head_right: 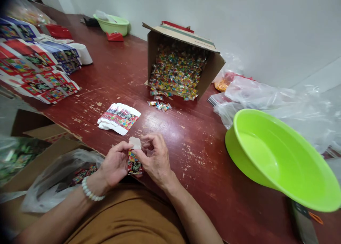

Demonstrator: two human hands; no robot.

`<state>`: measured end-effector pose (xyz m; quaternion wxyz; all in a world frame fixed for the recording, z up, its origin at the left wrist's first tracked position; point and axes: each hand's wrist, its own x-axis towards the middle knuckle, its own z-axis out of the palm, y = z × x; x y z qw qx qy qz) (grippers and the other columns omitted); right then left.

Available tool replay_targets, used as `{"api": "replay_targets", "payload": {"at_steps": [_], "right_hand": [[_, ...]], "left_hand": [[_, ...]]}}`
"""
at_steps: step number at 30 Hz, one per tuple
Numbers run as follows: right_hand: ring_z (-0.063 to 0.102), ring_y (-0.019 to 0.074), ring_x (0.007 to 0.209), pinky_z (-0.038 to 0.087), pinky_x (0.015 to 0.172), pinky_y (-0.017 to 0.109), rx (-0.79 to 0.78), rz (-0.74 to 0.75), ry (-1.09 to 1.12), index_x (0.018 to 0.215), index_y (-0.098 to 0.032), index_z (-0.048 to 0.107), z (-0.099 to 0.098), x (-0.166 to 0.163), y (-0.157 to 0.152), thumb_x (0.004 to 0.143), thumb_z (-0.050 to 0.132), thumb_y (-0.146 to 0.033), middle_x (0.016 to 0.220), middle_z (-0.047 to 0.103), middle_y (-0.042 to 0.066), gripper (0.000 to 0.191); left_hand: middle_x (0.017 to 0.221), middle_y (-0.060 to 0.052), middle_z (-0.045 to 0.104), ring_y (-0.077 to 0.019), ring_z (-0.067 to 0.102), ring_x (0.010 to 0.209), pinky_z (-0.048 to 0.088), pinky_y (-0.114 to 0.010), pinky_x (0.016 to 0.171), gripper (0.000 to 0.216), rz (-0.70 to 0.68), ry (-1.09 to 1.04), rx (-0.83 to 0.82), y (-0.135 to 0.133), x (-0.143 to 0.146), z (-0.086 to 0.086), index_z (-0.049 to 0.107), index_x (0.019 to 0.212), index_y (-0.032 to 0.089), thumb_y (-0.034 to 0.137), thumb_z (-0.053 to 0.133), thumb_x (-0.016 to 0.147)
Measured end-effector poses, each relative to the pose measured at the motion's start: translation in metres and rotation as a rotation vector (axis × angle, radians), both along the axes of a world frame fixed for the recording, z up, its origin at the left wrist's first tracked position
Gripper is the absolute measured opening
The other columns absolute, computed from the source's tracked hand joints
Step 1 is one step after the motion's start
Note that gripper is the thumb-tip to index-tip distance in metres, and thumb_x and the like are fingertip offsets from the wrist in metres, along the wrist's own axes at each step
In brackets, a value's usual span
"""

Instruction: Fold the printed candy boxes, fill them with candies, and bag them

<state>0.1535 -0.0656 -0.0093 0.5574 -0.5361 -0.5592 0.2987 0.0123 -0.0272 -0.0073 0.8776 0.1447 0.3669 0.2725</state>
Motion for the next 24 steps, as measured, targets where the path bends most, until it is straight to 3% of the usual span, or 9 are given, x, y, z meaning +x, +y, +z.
{"api": "replay_targets", "payload": {"at_steps": [2,4,8,11,14,18,24], "right_hand": [[0.061,0.0177,0.084,0.051,0.075,0.031,0.037,0.043,-0.041,0.085,-0.024,0.068,-0.002,0.002,-0.001,0.078,0.075,-0.026,0.097,0.062,0.005,0.01],[0.063,0.0196,0.088,0.051,0.079,0.033,0.033,0.098,-0.038,0.077,-0.023,0.069,-0.002,0.006,-0.002,0.081,0.074,-0.029,0.093,0.065,0.005,0.009],[0.064,0.0194,0.083,0.051,0.079,0.034,-0.094,0.123,0.149,0.07,-0.021,0.067,-0.004,0.01,0.0,0.079,0.075,-0.03,0.087,0.068,0.005,0.015],[0.061,0.0156,0.071,0.051,0.069,0.029,-0.197,0.071,0.346,0.084,-0.022,0.067,-0.006,0.01,0.003,0.072,0.081,-0.031,0.079,0.066,0.0,0.021],[0.06,0.0132,0.069,0.051,0.069,0.026,-0.25,0.098,0.476,0.109,-0.025,0.065,-0.008,0.01,0.005,0.067,0.084,-0.03,0.079,0.065,-0.003,0.046],[0.063,0.0148,0.075,0.052,0.077,0.029,-0.33,0.263,0.492,0.093,-0.021,0.072,-0.007,0.013,0.005,0.074,0.082,-0.036,0.086,0.071,0.001,0.027],[0.062,0.018,0.082,0.051,0.081,0.033,-0.201,0.231,0.374,0.081,-0.023,0.075,-0.003,0.015,0.002,0.076,0.08,-0.041,0.084,0.069,0.003,0.02]], "left_hand": [[0.057,-0.004,0.067,-0.0202,0.061,0.045,0.051,-0.032,0.042,0.012,0.072,0.048,0.067,0.0,0.001,0.0,0.064,0.078,0.014,0.023,0.058,0.072],[0.057,-0.002,0.065,-0.0183,0.06,0.044,0.05,-0.03,0.042,0.008,0.083,0.109,0.119,-0.001,0.002,0.001,0.062,0.076,0.016,0.022,0.059,0.072],[0.065,-0.003,0.067,-0.0171,0.061,0.047,0.046,-0.025,0.039,0.026,0.001,0.205,0.267,-0.006,0.002,0.001,0.063,0.088,0.016,0.042,0.066,0.082],[0.071,0.002,0.066,-0.0121,0.059,0.049,0.046,-0.021,0.043,0.037,0.075,0.317,0.512,-0.011,0.001,-0.006,0.061,0.099,0.021,0.054,0.067,0.085],[0.064,0.005,0.063,-0.011,0.056,0.043,0.038,-0.018,0.035,0.038,0.042,0.408,0.641,-0.014,0.0,-0.012,0.059,0.105,0.024,0.057,0.064,0.087],[0.065,0.002,0.066,-0.0133,0.06,0.046,0.037,-0.017,0.035,0.037,-0.01,0.385,0.68,-0.015,-0.005,-0.014,0.061,0.108,0.023,0.051,0.069,0.085],[0.061,0.002,0.064,-0.0139,0.06,0.043,0.034,-0.018,0.033,0.036,0.031,0.296,0.586,-0.014,-0.007,-0.01,0.066,0.106,0.021,0.049,0.07,0.084]]}}
